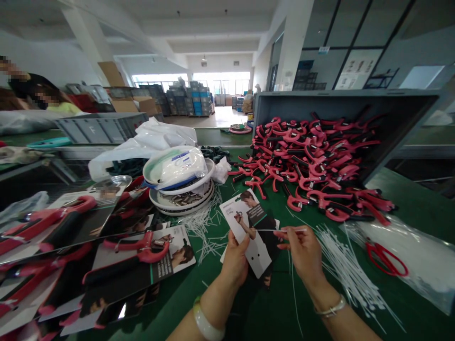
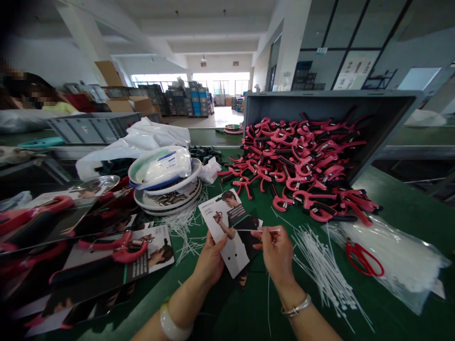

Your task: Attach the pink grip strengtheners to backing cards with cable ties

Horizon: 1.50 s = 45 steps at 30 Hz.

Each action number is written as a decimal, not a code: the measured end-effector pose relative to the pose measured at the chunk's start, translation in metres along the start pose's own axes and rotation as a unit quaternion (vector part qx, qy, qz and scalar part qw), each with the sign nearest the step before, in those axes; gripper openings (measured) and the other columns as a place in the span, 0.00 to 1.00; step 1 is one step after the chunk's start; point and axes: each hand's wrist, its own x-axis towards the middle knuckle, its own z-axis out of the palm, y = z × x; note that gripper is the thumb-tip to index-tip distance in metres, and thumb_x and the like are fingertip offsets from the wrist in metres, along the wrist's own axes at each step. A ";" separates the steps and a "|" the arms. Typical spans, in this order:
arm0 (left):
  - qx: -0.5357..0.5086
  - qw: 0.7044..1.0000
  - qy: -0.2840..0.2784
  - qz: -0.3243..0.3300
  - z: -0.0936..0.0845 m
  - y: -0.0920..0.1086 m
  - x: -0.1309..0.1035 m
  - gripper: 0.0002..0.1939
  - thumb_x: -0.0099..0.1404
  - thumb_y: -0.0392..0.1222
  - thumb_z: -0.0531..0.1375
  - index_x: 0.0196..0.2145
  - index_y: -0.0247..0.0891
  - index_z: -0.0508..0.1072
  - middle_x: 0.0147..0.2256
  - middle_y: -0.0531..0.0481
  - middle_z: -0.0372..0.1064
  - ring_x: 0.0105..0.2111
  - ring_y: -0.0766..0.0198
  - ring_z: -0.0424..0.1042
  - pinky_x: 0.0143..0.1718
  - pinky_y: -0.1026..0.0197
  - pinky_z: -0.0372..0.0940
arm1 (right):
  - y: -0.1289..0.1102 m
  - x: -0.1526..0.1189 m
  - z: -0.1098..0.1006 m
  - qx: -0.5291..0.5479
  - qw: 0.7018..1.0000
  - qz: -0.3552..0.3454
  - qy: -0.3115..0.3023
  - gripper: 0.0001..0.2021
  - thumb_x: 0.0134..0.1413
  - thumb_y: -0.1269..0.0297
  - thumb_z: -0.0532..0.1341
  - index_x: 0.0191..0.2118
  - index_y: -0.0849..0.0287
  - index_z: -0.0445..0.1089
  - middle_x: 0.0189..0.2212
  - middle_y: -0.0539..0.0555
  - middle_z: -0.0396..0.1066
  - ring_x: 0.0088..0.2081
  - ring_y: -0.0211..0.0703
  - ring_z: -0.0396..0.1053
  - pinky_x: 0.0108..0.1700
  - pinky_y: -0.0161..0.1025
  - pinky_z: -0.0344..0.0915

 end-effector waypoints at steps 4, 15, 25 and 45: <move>-0.002 0.999 0.020 0.025 0.003 -0.001 -0.002 0.35 0.48 0.41 0.69 0.51 0.46 0.58 0.41 0.51 0.72 0.40 0.60 0.73 0.45 0.56 0.64 | -0.003 -0.004 0.001 0.009 1.000 -0.004 0.010 0.16 0.50 0.52 0.62 0.33 0.58 0.59 0.31 0.53 0.71 0.33 0.47 0.75 0.22 0.35 0.72; 0.060 0.998 0.011 0.012 0.008 -0.012 -0.018 0.33 0.56 0.51 0.63 0.55 0.47 0.53 0.47 0.46 0.69 0.43 0.58 0.72 0.43 0.56 0.66 | -0.005 -0.026 0.024 0.176 0.970 0.165 0.033 0.16 0.38 0.57 0.68 0.28 0.57 0.61 0.29 0.50 0.72 0.35 0.46 0.74 0.22 0.33 0.69; 0.135 0.991 0.016 -0.002 0.011 -0.009 -0.015 0.40 0.45 0.43 0.71 0.55 0.40 0.60 0.39 0.46 0.73 0.39 0.57 0.73 0.40 0.59 0.64 | 0.000 -0.030 0.025 -0.020 0.976 0.205 -0.076 0.12 0.39 0.56 0.62 0.21 0.59 0.64 0.14 0.45 0.62 0.17 0.32 0.60 0.15 0.27 0.48; 0.089 0.984 -0.137 -0.075 -0.004 0.030 -0.003 0.14 0.48 0.44 0.69 0.25 0.33 0.69 0.26 0.51 0.66 0.25 0.66 0.66 0.29 0.63 0.61 | -0.015 0.042 -0.024 -0.136 0.980 0.076 -0.121 0.15 0.39 0.51 0.65 0.22 0.59 0.69 0.12 0.44 0.64 0.15 0.33 0.61 0.18 0.29 0.55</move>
